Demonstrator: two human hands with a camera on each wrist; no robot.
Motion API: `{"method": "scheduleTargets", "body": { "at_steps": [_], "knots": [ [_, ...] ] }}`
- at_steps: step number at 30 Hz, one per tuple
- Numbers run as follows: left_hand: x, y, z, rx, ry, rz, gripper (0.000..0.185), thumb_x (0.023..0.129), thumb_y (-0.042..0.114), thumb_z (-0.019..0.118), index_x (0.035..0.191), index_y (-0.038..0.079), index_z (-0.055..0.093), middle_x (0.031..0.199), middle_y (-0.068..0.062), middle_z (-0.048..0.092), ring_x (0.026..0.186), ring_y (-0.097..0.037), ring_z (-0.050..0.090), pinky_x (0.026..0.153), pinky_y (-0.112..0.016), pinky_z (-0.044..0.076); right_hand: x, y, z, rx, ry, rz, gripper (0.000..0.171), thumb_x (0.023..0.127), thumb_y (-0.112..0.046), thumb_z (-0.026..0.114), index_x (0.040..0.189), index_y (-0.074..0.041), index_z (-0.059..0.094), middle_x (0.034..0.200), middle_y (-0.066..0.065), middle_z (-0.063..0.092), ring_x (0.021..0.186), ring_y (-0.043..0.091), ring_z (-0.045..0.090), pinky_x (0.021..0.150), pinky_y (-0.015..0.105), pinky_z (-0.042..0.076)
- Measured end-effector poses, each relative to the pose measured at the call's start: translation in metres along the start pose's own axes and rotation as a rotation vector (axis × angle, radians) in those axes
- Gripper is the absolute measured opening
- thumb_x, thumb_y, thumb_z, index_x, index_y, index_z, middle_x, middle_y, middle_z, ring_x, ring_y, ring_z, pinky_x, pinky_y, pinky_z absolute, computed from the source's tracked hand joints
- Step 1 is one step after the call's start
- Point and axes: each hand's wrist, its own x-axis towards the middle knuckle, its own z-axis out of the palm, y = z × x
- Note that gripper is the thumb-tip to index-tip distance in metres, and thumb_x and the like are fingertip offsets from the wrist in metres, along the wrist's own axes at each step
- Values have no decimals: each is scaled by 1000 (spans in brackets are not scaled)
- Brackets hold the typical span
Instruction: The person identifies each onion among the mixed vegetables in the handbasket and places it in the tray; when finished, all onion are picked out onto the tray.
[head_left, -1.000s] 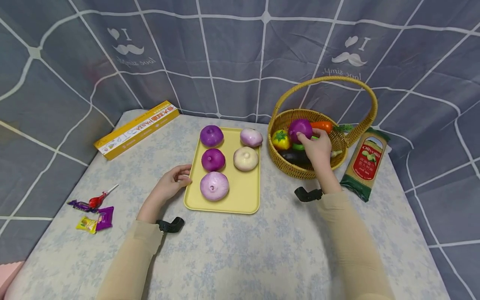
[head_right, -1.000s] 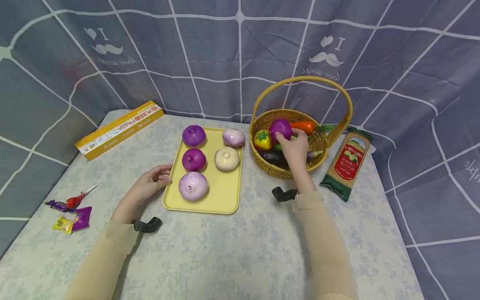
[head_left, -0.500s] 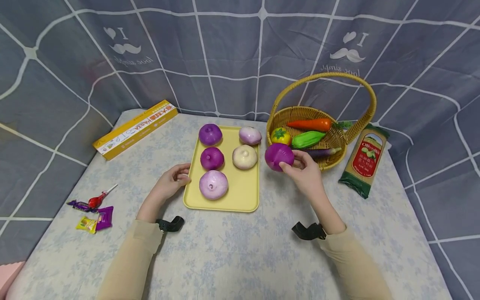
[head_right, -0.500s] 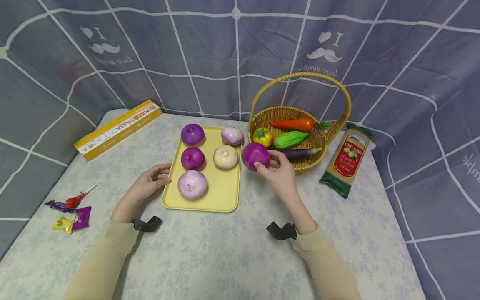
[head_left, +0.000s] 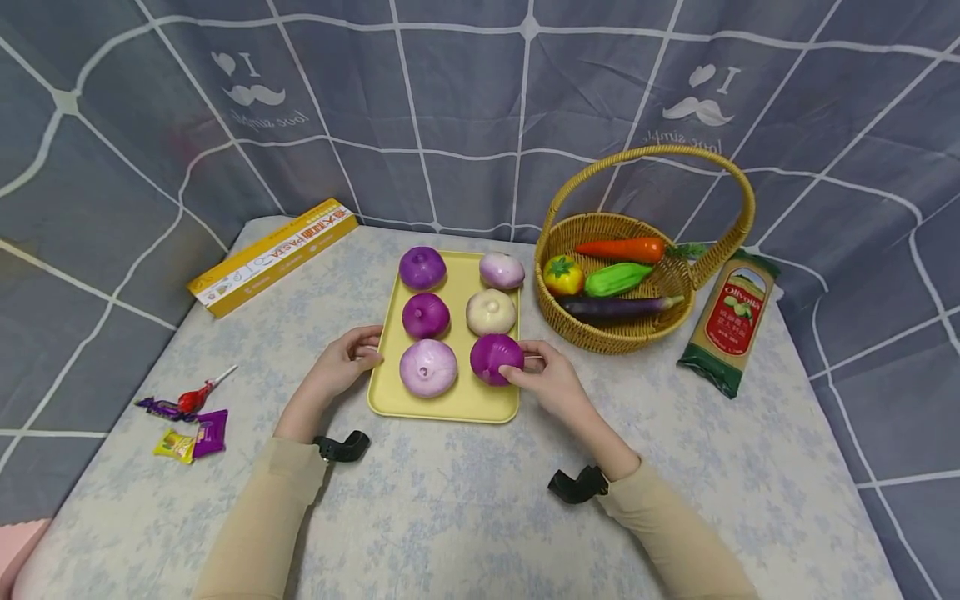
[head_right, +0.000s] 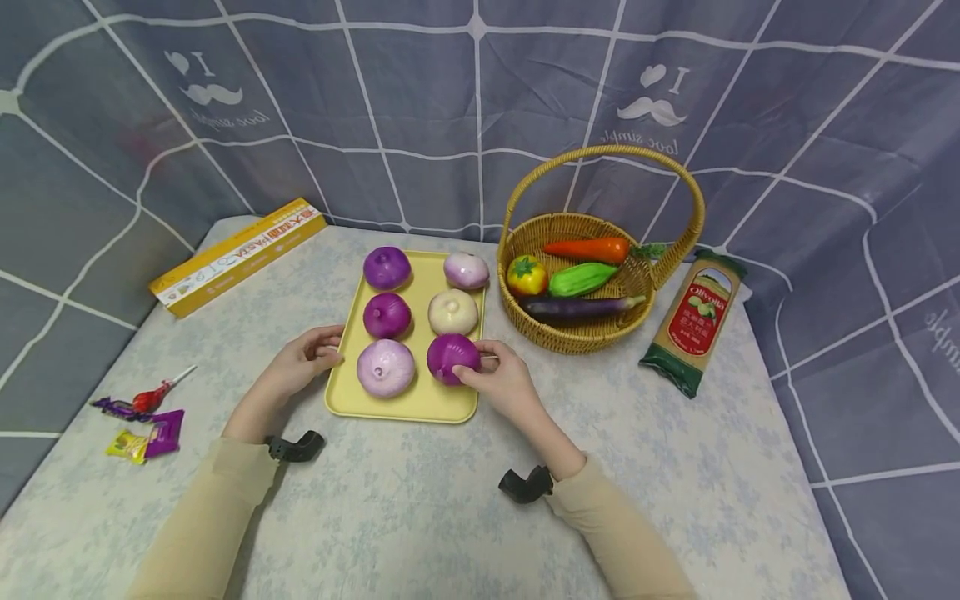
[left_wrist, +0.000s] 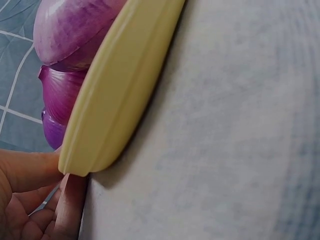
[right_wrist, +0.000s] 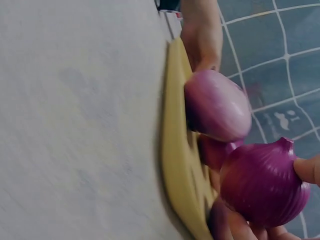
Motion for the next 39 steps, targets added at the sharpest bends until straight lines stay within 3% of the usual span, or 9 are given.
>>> {"method": "scheduleTargets", "body": {
  "at_steps": [7, 15, 21, 29, 39],
  "knots": [
    [-1, 1, 1, -2, -5, 9, 54, 98, 10, 59, 148, 1, 40, 131, -21, 54, 110, -23, 54, 80, -14, 45, 1, 8, 12, 16, -36, 20, 52, 86, -22, 76, 130, -1, 57, 121, 19, 66, 114, 29, 65, 89, 31, 53],
    [3, -1, 1, 12, 0, 11, 52, 98, 7, 57, 147, 2, 42, 129, -19, 54, 104, -15, 54, 81, -14, 45, 1, 10, 16, -10, 20, -12, 51, 87, -25, 76, 129, -4, 59, 120, 16, 67, 112, 28, 66, 92, 37, 54],
    [3, 0, 1, 13, 3, 9, 52, 98, 7, 57, 148, 2, 42, 130, -20, 54, 106, -18, 54, 81, -15, 46, 0, 10, 17, -81, 83, -67, 49, 89, -30, 74, 128, -5, 59, 116, 12, 68, 107, 25, 66, 90, 38, 55],
    [4, -1, 2, 21, 3, -4, 52, 98, 9, 58, 148, 3, 42, 130, -19, 54, 108, -20, 55, 84, -17, 46, 1, 5, 16, -138, 97, -92, 46, 90, -30, 72, 126, -4, 60, 114, 11, 69, 100, 24, 67, 83, 36, 55],
    [1, 0, 0, 19, 3, -8, 53, 98, 10, 58, 148, 4, 42, 131, -20, 55, 106, -17, 55, 82, -15, 45, -1, 2, 15, -143, 114, -76, 49, 89, -24, 72, 130, -2, 57, 122, 14, 57, 100, 25, 65, 81, 33, 55]
  ]
}}
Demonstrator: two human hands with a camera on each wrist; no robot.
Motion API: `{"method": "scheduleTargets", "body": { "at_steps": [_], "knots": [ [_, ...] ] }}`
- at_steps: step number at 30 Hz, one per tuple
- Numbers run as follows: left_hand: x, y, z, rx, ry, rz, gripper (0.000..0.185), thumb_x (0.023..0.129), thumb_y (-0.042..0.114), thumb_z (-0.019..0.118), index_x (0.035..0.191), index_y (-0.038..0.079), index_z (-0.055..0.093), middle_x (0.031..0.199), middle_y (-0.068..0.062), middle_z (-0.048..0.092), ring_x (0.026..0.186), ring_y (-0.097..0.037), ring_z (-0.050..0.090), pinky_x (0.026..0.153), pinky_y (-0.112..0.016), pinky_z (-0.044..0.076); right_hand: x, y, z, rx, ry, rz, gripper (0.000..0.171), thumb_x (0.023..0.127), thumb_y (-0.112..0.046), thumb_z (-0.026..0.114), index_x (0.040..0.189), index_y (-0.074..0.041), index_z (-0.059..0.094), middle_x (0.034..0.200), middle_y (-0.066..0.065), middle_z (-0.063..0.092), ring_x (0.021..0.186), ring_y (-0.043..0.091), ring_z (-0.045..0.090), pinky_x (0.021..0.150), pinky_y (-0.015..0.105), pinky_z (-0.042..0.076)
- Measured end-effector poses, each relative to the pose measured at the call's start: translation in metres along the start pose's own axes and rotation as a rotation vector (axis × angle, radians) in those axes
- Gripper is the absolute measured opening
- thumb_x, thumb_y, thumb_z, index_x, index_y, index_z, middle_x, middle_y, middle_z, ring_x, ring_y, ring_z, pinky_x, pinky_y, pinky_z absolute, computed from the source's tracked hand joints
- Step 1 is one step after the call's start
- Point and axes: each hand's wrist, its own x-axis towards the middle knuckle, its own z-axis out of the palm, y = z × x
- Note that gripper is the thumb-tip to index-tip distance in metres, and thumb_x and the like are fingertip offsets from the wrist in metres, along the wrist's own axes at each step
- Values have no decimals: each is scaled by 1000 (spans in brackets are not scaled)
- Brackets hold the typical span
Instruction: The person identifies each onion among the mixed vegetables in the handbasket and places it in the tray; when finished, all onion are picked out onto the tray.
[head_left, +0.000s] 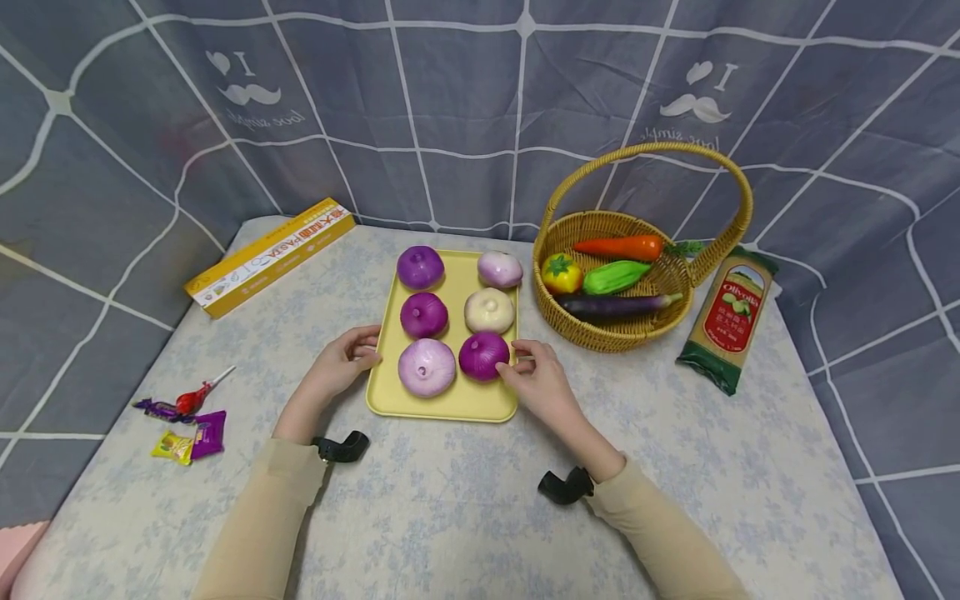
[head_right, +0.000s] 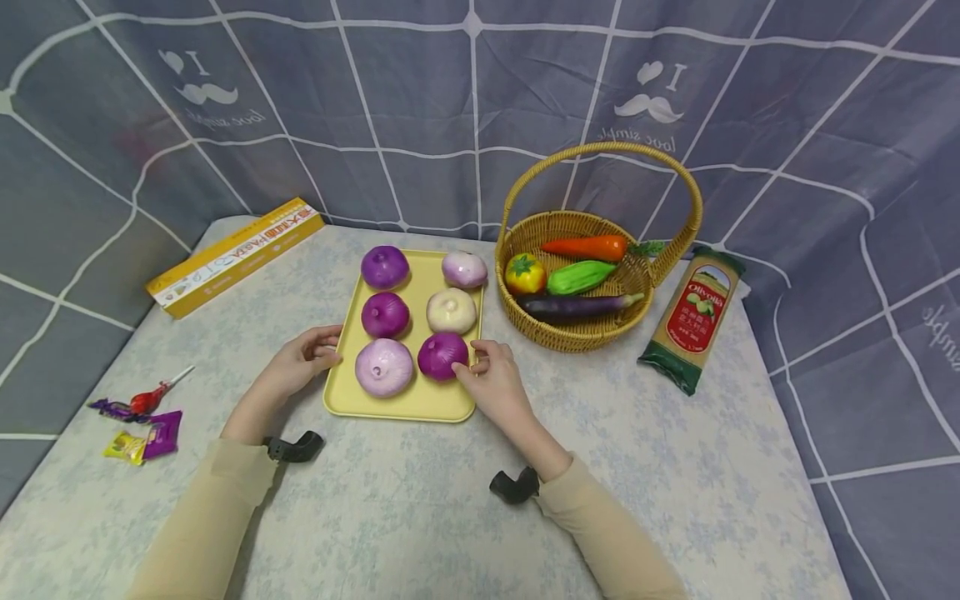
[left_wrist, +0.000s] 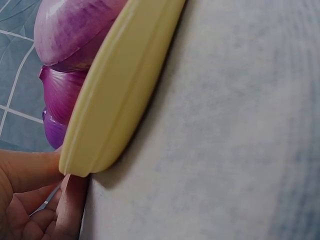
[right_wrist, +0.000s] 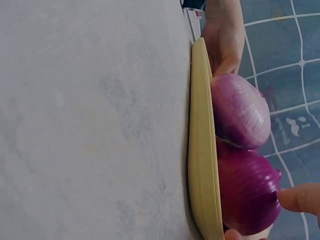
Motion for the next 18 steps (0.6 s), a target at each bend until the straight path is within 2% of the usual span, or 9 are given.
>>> {"method": "scheduleTargets", "body": {
  "at_steps": [6, 13, 18],
  "knots": [
    [-4, 2, -2, -7, 0, 1, 53, 98, 11, 59, 147, 3, 43, 130, -20, 55, 107, -18, 55, 82, -15, 45, -2, 0, -4, 14, 10, -8, 44, 90, -22, 70, 128, -2, 59, 124, 14, 57, 104, 26, 65, 82, 34, 56],
    [-7, 2, -4, 12, -1, -6, 53, 98, 13, 60, 147, 3, 43, 130, -20, 56, 110, -22, 56, 85, -18, 45, -4, 0, -12, 55, -6, 11, 38, 93, -17, 64, 128, -3, 60, 128, 13, 55, 111, 26, 63, 89, 35, 56],
    [-12, 4, -10, 43, -7, -23, 50, 102, 18, 54, 148, 3, 41, 131, -21, 55, 115, -29, 57, 91, -28, 49, -8, 0, -20, 95, -18, -41, 35, 94, -13, 63, 127, 0, 60, 129, 14, 61, 112, 27, 63, 93, 38, 55]
  ]
}}
